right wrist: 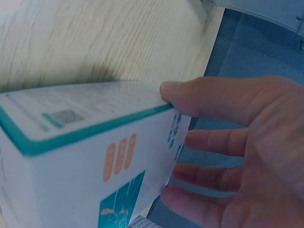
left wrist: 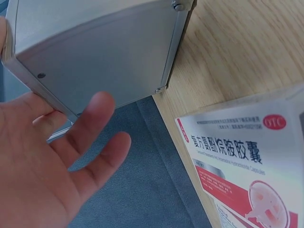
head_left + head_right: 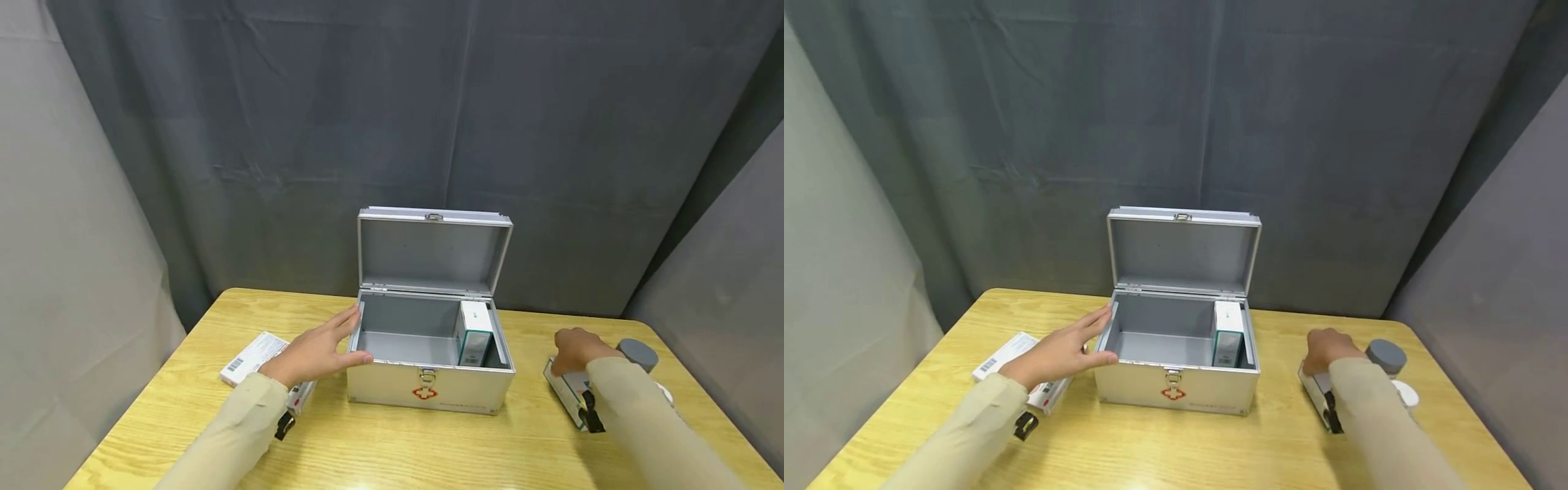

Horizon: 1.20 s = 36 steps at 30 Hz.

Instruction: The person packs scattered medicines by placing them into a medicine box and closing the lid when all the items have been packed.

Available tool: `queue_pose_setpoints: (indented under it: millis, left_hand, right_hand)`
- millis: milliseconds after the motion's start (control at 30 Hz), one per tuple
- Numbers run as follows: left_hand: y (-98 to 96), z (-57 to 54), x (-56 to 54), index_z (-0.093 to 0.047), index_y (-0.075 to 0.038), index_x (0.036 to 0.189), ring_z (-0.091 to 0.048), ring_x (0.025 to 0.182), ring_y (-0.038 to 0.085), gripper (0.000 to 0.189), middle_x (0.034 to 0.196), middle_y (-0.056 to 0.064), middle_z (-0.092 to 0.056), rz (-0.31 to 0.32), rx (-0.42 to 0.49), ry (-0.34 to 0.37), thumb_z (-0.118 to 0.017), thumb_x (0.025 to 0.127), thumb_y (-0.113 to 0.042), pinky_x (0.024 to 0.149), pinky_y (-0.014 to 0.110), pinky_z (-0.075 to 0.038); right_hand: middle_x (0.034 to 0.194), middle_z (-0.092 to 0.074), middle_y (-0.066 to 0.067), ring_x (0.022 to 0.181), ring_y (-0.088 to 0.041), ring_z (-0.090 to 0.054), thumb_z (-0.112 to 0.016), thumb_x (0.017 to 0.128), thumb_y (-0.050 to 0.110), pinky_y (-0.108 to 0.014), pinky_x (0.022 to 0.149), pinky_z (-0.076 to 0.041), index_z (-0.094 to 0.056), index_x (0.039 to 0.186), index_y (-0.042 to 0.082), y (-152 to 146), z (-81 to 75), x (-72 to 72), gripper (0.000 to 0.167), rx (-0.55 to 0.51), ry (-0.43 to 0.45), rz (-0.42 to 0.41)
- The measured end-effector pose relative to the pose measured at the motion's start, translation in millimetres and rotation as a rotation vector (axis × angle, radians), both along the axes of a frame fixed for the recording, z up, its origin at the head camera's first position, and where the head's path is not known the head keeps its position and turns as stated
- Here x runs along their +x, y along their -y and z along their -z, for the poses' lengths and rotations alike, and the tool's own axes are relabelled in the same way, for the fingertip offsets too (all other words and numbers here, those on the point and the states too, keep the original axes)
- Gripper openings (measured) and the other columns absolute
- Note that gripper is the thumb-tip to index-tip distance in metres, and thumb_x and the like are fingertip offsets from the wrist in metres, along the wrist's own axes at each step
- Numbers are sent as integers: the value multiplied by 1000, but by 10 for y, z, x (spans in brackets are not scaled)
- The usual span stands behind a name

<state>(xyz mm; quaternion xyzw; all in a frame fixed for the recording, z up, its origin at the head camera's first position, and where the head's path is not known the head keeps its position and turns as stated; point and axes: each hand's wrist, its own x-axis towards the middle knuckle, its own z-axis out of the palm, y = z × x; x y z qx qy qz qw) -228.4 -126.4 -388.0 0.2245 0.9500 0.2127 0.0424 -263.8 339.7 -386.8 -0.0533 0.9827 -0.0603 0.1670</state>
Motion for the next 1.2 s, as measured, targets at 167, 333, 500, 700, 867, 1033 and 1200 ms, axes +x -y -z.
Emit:
queue_pose_setpoints:
  millis: [167, 333, 500, 700, 867, 1033, 1200]
  left_hand:
    - [-15, -10, 20, -18, -21, 160, -42, 144, 35, 93, 169, -3, -13, -7, -3, 1, -54, 89, -70, 112, 57, -39]
    - [-13, -32, 17, -17, -24, 160, -44, 142, 38, 93, 169, -3, -14, -17, -8, -4, -54, 89, -70, 113, 57, -39]
    - [-15, -30, 12, -15, -26, 159, -42, 143, 38, 93, 169, -2, -14, -4, -5, -11, -54, 89, -70, 114, 56, -37]
    - [-6, -2, 27, -17, -24, 160, -42, 143, 37, 93, 169, -6, -12, -5, 10, -8, -54, 88, -71, 115, 57, -37]
    - [22, 26, 37, -16, -25, 160, -43, 143, 36, 93, 169, -6, -12, 1, 0, -18, -53, 88, -73, 113, 57, -38]
    - [17, 32, 40, -15, -25, 160, -44, 141, 39, 92, 169, -2, -13, 5, -9, -21, -52, 89, -71, 112, 58, -39]
    - [21, 21, 30, -12, -28, 160, -44, 142, 38, 92, 169, -5, -11, 0, -6, -16, -52, 89, -71, 113, 57, -39]
  right_hand:
    - [62, -45, 1, 58, -14, -40, -75, 82, 13, -29, 55, -35, -54, 67, 10, -1, 66, 39, 26, -18, -47, -17]
    - [96, -62, -26, 77, -28, -57, -77, 81, 14, -37, 63, -47, -62, 99, -9, 8, 20, 49, 32, -9, -76, -4]
    - [104, -62, -28, 84, -31, -58, -78, 82, 20, -38, 65, -47, -61, 107, -11, 4, 12, 96, 43, -32, -75, 21]
    - [70, -52, -6, 61, -17, -44, -78, 83, 20, -30, 57, -38, -58, 74, 5, 1, 104, 163, 27, -67, -108, 18]
    - [78, -62, -9, 66, -20, -53, -77, 84, 19, -34, 59, -44, -64, 84, 1, 16, 122, 240, 22, -94, -155, -30]
    - [107, -68, -25, 86, -31, -64, -77, 84, 16, -43, 70, -54, -66, 110, -6, 49, 89, 276, 36, -99, -145, -32]
    - [123, -60, -34, 102, -44, -64, -76, 85, 17, -48, 78, -56, -54, 130, -12, 76, 32, 244, 57, -61, -61, -5]
